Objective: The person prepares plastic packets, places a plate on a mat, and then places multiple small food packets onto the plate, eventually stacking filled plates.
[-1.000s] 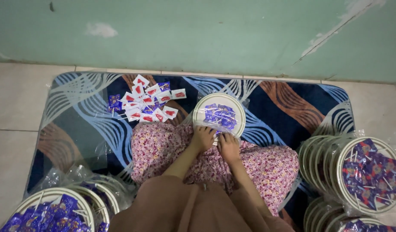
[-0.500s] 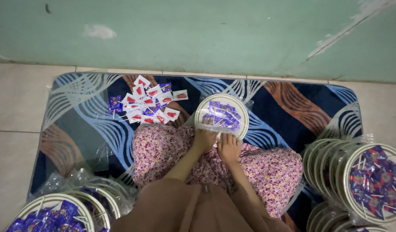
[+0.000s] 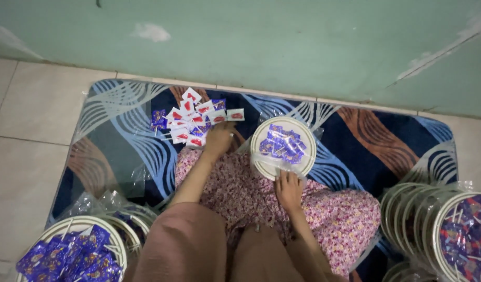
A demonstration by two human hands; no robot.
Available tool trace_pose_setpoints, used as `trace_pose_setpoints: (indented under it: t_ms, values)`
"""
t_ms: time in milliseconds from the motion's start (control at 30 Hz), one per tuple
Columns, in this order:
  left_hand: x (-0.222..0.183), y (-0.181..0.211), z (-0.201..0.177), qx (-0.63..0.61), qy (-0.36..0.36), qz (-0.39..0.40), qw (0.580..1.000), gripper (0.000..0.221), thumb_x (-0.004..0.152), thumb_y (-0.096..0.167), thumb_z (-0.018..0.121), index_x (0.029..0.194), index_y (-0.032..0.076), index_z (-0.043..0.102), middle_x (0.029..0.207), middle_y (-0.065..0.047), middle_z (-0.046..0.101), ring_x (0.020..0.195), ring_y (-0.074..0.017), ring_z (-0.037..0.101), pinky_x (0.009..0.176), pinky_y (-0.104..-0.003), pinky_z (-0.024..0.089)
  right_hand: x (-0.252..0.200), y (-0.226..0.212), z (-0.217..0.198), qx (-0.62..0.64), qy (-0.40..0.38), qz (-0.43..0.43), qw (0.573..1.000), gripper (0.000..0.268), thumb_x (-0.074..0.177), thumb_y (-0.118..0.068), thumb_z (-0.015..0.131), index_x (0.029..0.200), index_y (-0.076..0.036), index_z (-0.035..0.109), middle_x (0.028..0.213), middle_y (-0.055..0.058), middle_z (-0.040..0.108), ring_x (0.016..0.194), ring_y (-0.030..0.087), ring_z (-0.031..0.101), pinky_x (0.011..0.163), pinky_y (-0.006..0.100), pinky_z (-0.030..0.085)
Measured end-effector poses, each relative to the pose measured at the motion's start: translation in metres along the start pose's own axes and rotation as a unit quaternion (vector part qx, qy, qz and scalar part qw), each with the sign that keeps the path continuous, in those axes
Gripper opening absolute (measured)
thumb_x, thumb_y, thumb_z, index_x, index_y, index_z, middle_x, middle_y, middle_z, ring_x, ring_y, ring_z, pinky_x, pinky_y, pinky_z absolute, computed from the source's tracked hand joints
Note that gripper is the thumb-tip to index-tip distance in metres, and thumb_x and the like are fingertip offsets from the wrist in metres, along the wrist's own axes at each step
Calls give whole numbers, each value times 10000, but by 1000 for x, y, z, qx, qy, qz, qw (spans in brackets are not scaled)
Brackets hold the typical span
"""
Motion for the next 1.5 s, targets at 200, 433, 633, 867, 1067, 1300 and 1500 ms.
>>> trace_pose_setpoints:
  t_ms: [200,433,633,867,1067,1300,1500]
  values:
    - [-9,-22,-21,74,-209,-87,971,1036,803,622,762,1611,183,285,1668,-217,250,1557,-378,170,1165,-661,223,-3,6,10,-28,-5,-3,1000,390,993,-425,556,1271,-178,676,1049,124,651,1081,320,652,895,466,466]
    - [15,-23,72,74,-188,4,979,1005,810,483,815,1605,268,239,1537,-181,417,1443,-336,372,1134,-677,198,-3,13,25,-37,-25,10,999,389,1013,-450,520,1270,-198,668,1077,117,645,1125,314,637,893,457,457]
    - [12,-20,97,56,-67,107,990,646,910,290,685,1501,257,427,1172,-117,579,1090,-337,595,825,-491,551,-4,17,39,-62,-18,4,998,395,1007,-462,523,1298,-227,648,1042,99,627,1127,304,628,900,451,446]
    - [8,13,55,86,99,133,982,261,942,272,544,1195,306,597,1100,-2,608,1009,-174,627,668,-328,556,-2,15,33,-59,-18,3,998,388,1004,-462,529,1277,-221,664,1018,91,641,1116,293,632,905,458,442]
    - [-8,3,23,68,149,81,983,420,912,232,511,1314,217,633,1286,-163,633,1131,-325,629,876,-550,472,-2,13,33,-51,-16,1,999,377,1013,-448,526,1262,-204,669,1006,104,636,1106,301,632,896,458,440]
    - [3,-4,55,114,217,86,966,241,910,149,570,1115,185,690,984,-198,645,847,-354,687,486,-482,533,-5,14,36,-47,-18,0,999,379,1029,-453,506,1254,-190,660,1021,103,632,1131,300,622,901,457,440]
    - [6,-2,66,80,163,77,980,142,898,219,576,1022,227,645,875,-39,687,794,-247,718,549,-396,590,-3,13,31,-43,-39,10,998,401,1032,-463,488,1295,-202,642,1065,107,640,1151,295,612,917,450,424]
Point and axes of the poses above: each hand's wrist, its own x-axis towards the middle knuckle, its own z-axis out of the palm, y = z × x, the point moved 4 cm from there along x, towards the middle knuckle
